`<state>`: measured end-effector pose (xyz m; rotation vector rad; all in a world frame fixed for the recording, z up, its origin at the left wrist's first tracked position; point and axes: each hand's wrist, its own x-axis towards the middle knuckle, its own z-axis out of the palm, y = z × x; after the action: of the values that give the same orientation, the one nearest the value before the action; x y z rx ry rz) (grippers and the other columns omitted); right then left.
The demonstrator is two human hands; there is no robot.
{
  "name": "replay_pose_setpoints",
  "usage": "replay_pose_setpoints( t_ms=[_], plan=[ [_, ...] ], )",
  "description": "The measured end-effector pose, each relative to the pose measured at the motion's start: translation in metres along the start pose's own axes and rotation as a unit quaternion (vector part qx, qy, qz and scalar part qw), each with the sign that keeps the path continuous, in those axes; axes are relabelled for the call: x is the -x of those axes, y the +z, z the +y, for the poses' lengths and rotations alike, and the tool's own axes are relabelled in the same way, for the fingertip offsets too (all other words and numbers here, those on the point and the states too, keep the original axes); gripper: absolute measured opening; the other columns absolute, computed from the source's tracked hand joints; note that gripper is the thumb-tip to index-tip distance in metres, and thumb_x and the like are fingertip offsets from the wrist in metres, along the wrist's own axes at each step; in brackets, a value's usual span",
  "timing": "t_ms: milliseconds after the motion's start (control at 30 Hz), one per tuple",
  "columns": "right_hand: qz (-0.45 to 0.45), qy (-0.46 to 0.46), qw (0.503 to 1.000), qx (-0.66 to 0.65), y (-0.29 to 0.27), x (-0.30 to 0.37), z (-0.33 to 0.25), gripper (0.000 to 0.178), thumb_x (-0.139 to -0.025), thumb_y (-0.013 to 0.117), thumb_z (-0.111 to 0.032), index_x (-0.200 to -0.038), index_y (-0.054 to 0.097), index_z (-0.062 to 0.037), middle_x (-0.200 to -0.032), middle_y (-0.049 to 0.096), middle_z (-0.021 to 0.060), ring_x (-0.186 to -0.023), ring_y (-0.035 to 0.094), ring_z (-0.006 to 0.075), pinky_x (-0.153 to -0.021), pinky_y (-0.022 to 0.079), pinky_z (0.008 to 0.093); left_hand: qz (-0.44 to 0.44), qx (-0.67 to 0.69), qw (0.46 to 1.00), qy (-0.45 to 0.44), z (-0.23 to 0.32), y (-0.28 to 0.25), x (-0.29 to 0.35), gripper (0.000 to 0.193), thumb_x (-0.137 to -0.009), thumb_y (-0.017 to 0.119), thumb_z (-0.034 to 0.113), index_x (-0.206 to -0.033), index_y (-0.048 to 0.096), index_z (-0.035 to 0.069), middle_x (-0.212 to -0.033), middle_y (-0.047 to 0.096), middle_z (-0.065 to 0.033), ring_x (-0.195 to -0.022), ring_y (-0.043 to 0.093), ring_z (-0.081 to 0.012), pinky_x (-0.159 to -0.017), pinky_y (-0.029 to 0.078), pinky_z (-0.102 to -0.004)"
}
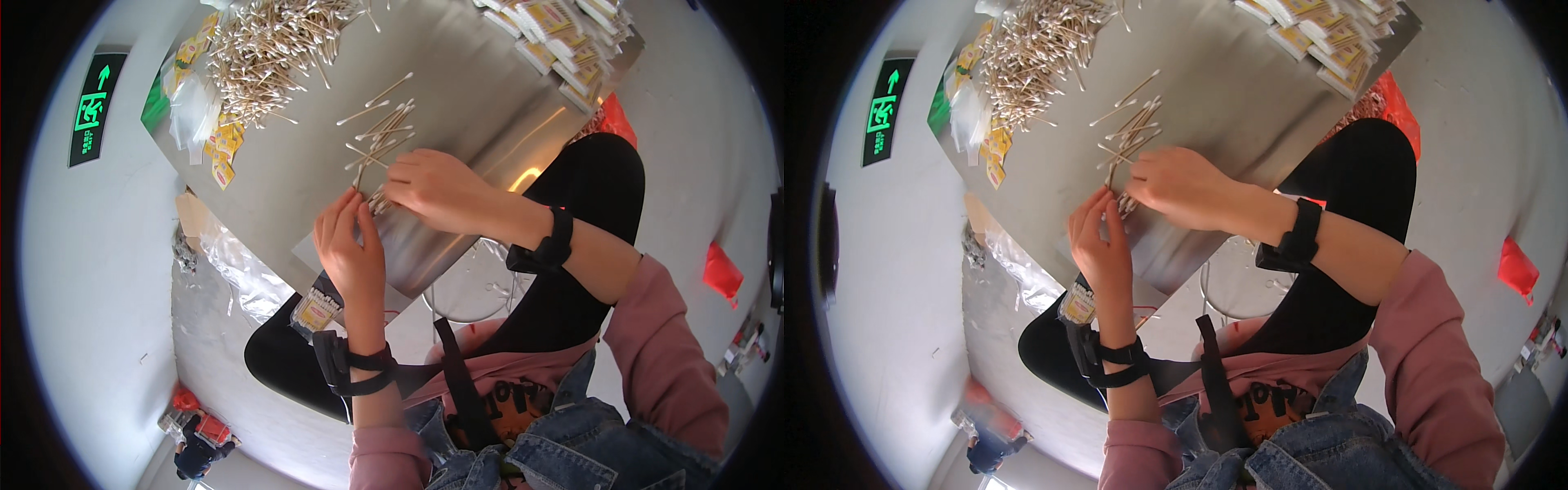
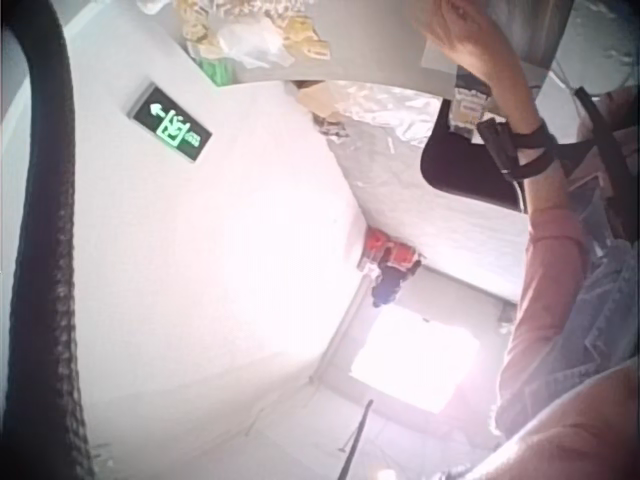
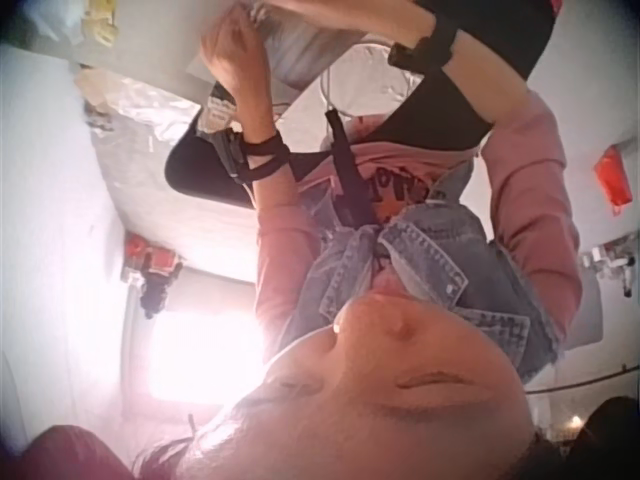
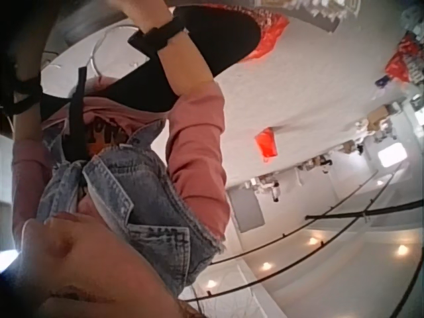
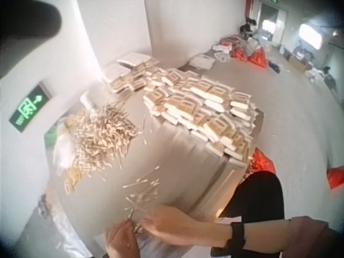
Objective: Organizing cotton swabs and placing them into small plastic containers for packaging.
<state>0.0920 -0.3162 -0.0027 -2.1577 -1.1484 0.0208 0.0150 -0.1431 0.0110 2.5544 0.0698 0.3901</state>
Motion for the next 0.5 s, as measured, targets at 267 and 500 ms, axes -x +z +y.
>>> replay_pose_setpoints(
  t_ms=[267, 500],
  plan=[
    [0.09, 0.041, 0.991, -0.09, -0.019, -0.014, 0.016, 0.016, -0.078, 0.074, -0.007, -0.093, 0.07, -0.0111, -0.099, 0.065, 0.001, -0.106, 0.059, 0.0237, -0.088, 0.049, 0.0387, 0.004, 0.04, 0.999, -0.001, 0.012, 0.0, 0.018, 0.033, -0.08, 0.079, 0.008, -0.11, 0.068, 0.003, -0.117, 0.069, -0.0113, -0.107, 0.063, -0.0317, -0.094, 0.048, -0.0424],
    [0.073, -0.022, 0.997, 0.021, -0.011, -0.024, 0.028, 0.018, -0.079, 0.075, -0.009, -0.096, 0.074, -0.0119, -0.108, 0.067, -0.0035, -0.11, 0.059, 0.0187, -0.094, 0.047, 0.0366, 0.03, 0.037, 0.999, 0.019, 0.009, 0.014, 0.01, 0.032, -0.08, 0.079, 0.004, -0.11, 0.07, 0.0, -0.112, 0.07, -0.0118, -0.102, 0.064, -0.0313, -0.089, 0.051, -0.0407]
  ],
)
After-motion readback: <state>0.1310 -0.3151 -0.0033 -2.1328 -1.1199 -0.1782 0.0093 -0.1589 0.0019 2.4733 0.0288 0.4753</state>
